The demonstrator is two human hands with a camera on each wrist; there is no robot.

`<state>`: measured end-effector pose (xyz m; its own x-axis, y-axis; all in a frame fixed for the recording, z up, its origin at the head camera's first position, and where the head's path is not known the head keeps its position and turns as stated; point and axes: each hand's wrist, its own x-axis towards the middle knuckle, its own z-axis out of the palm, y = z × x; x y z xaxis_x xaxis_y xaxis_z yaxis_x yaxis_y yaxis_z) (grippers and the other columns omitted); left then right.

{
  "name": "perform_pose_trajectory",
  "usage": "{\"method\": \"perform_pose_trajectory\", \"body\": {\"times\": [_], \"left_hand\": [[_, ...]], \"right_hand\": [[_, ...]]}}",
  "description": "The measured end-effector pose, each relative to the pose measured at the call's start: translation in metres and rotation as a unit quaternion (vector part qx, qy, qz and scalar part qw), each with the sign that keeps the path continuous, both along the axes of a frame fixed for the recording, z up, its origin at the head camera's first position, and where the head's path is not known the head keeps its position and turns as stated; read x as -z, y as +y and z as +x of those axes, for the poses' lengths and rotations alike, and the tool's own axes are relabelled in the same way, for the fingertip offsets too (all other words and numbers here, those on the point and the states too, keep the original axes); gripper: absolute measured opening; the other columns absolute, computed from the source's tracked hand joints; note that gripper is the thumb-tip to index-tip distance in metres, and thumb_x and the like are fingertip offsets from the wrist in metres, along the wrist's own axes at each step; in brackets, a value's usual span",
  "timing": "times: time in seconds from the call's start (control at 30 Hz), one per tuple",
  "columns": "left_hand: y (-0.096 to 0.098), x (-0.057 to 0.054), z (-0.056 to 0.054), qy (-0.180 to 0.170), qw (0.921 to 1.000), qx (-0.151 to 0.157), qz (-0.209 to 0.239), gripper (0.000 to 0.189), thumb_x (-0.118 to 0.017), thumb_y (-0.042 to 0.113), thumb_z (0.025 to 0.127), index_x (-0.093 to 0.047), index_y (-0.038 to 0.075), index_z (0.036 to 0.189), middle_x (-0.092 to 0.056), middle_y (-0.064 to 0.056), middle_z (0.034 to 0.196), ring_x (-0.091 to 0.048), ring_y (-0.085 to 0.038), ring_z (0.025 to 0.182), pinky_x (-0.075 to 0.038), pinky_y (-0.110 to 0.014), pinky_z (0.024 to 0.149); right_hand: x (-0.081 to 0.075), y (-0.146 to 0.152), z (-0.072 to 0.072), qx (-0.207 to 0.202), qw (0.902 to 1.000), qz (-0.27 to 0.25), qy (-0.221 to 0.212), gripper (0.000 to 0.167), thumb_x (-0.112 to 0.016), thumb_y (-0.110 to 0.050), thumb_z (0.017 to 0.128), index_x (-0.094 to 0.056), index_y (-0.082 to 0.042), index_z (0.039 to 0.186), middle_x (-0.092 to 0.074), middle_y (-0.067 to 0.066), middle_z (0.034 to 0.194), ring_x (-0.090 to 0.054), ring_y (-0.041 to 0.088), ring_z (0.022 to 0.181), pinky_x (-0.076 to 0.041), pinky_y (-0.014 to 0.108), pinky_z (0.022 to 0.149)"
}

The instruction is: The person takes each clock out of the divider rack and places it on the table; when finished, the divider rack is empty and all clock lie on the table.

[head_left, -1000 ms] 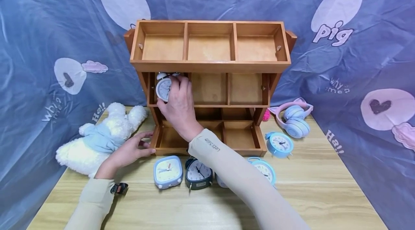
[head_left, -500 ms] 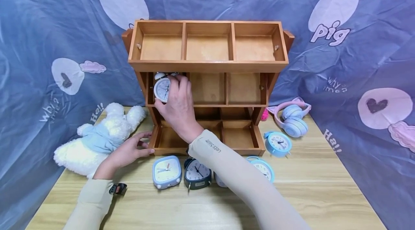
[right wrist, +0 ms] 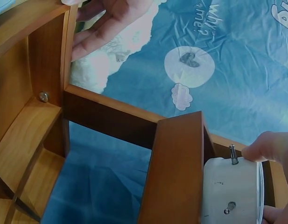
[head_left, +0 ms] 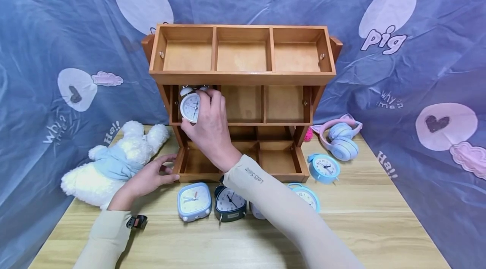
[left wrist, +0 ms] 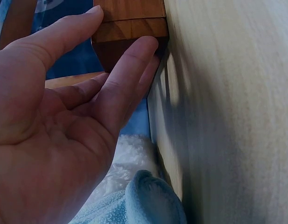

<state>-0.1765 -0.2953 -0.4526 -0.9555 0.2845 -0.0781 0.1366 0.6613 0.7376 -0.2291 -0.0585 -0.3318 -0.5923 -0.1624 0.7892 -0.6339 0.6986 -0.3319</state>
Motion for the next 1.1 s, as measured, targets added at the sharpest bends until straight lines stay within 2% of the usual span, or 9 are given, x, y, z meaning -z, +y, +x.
{"method": "perform_pose_trajectory", "body": {"times": [0.23,0.4,0.57,0.8,1.1], "left_hand": [[-0.002,0.001,0.001,-0.002,1.0000,0.003,0.008,0.077,-0.080,0.023,0.106,-0.043,-0.009,0.165,-0.065,-0.028,0.149,-0.072,-0.030,0.118,-0.059,-0.029,0.080],[-0.001,0.000,0.001,-0.003,1.0000,0.003,0.007,0.077,-0.080,0.024,0.106,-0.043,-0.009,0.165,-0.067,-0.027,0.146,-0.072,-0.029,0.116,-0.058,-0.029,0.080],[-0.001,0.000,0.000,0.001,1.0000,0.003,0.006,0.078,-0.081,0.025,0.106,-0.043,-0.009,0.165,-0.065,-0.027,0.149,-0.071,-0.026,0.115,-0.058,-0.028,0.080],[-0.001,0.002,0.000,0.006,0.9999,0.006,0.008,0.078,-0.081,0.023,0.106,-0.043,-0.010,0.165,-0.070,-0.026,0.139,-0.071,-0.024,0.112,-0.057,-0.028,0.079],[0.001,0.003,0.001,0.010,0.9998,0.004,0.015,0.075,-0.081,0.019,0.105,-0.044,-0.011,0.164,-0.067,-0.028,0.145,-0.071,-0.024,0.113,-0.057,-0.026,0.079]], "right_hand": [[-0.002,0.006,0.004,-0.004,1.0000,-0.006,0.003,0.074,-0.098,-0.025,0.081,-0.062,0.000,0.141,-0.057,0.019,0.136,-0.056,0.033,0.123,-0.055,0.040,0.108],[-0.004,0.011,0.008,-0.011,0.9999,-0.008,0.004,0.074,-0.097,-0.024,0.082,-0.062,0.001,0.141,-0.056,0.019,0.137,-0.055,0.033,0.124,-0.055,0.040,0.108],[-0.004,0.018,0.010,-0.021,0.9997,-0.014,0.004,0.075,-0.098,-0.023,0.080,-0.062,0.000,0.141,-0.056,0.019,0.138,-0.055,0.034,0.123,-0.056,0.040,0.108],[-0.003,0.031,0.015,-0.034,0.9989,-0.024,-0.019,0.077,-0.099,-0.022,0.081,-0.061,0.000,0.143,-0.054,0.019,0.140,-0.054,0.034,0.127,-0.057,0.041,0.109],[-0.002,0.045,0.024,-0.041,0.9982,-0.022,-0.039,0.076,-0.097,-0.023,0.084,-0.060,0.000,0.146,-0.053,0.021,0.143,-0.053,0.035,0.132,-0.060,0.041,0.110]]}}
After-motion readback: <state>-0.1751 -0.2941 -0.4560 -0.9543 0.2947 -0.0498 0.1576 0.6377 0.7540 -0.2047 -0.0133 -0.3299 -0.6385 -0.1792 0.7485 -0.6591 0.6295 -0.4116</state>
